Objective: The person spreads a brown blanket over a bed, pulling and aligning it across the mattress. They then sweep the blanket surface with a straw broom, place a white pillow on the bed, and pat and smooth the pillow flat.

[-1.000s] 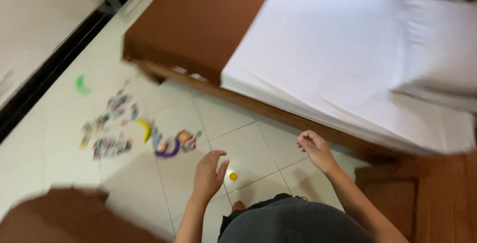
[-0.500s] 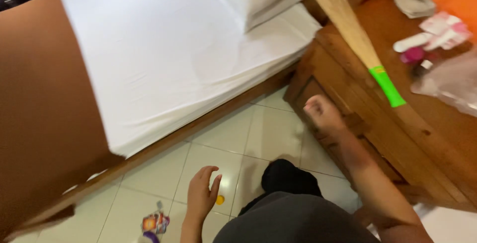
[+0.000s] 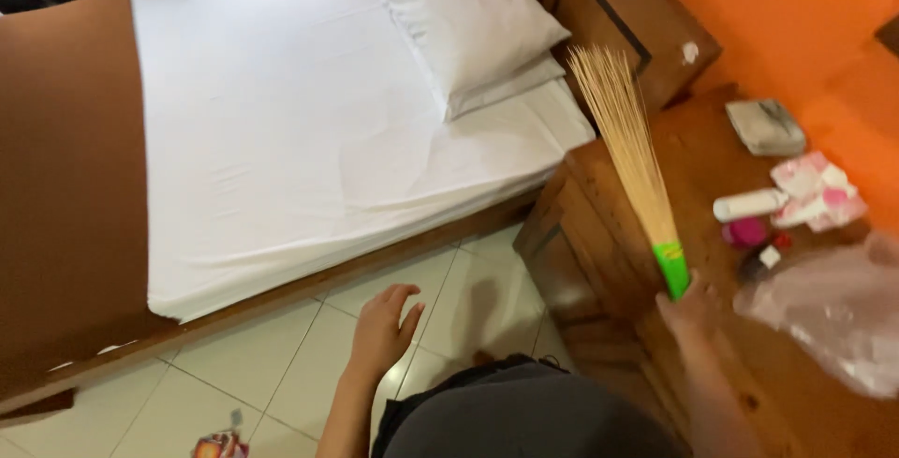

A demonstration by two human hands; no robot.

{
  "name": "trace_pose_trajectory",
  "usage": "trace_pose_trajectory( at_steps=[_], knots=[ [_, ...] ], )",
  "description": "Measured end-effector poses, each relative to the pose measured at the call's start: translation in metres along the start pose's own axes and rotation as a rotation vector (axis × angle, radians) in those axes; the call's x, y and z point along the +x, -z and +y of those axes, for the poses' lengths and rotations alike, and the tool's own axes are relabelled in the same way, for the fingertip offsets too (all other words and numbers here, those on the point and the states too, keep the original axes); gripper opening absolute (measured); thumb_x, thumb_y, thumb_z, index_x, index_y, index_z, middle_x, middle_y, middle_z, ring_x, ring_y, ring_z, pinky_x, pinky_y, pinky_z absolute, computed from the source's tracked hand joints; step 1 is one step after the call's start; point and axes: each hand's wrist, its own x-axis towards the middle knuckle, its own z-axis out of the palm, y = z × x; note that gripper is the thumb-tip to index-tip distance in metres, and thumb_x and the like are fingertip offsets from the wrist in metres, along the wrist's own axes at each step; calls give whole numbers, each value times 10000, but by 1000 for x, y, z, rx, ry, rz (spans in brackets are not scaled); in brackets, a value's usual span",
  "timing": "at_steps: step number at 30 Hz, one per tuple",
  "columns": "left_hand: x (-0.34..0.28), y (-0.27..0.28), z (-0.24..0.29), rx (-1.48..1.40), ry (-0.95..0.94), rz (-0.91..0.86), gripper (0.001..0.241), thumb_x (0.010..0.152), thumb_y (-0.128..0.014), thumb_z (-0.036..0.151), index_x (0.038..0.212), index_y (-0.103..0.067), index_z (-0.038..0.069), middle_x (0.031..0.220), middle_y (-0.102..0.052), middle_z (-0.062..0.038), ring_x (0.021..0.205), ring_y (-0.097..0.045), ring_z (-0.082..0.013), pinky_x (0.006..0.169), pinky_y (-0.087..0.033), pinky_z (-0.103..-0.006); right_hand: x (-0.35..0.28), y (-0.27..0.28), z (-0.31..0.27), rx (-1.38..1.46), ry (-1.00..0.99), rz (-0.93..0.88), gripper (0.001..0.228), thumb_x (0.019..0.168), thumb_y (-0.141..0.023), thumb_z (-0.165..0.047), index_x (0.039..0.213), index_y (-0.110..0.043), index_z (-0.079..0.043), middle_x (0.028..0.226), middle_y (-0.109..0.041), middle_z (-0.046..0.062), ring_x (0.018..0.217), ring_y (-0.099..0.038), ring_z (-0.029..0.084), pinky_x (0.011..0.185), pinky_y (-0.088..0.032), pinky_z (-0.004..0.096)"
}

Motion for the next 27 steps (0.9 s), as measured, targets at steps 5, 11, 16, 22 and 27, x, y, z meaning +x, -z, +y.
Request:
trace_pose_trajectory(
  at_steps=[5, 11, 16, 22, 27],
  knots=[
    [62, -38, 8, -25, -98, 50, 246, 933, -670, 228, 1109, -672, 55, 1117, -714, -153, 1061, -646, -385, 889, -506, -478, 8, -45, -6, 252, 73, -91, 854, 723, -791, -331, 1476, -476, -78, 1214, -671, 267, 1078, -658, 448, 931, -526, 537],
    [119, -47, -5, -98, -38, -13, 266, 916, -679, 217, 1125, -661, 53, 1109, -706, -150, 1055, -654, -364, 876, -515, -460, 23, -38, -96, 660, 101, -187, 714, 753, -769, -267, 1378, -517, -32, 1078, -679, 216, 973, -669, 373, 856, -534, 490],
    [178, -49, -75, -130, 24, -45, 240, 929, -680, 223, 1101, -651, 58, 1080, -717, -118, 1020, -671, -329, 854, -518, -451, 90, -19, -225, 748, 80, -299, 571, 844, -809, -312, 1244, -574, 20, 998, -666, 187, 900, -647, 317, 817, -530, 455],
    [293, -31, -147, -114, 89, -22, 211, 927, -696, 228, 1074, -674, 76, 1061, -718, -111, 964, -685, -300, 820, -537, -432, 156, -5, -372, 942, 366, -172, 609, 784, -787, -213, 1291, -525, 0, 991, -674, 95, 904, -638, 213, 820, -513, 378],
    [397, -35, -193, -227, 138, -81, 213, 931, -678, 237, 1069, -665, 75, 1094, -715, -95, 957, -694, -282, 804, -546, -416, 210, 21, -462, 810, 290, -141, 546, 757, -811, -148, 1230, -594, 13, 934, -669, 120, 861, -640, 223, 801, -529, 386]
  ],
)
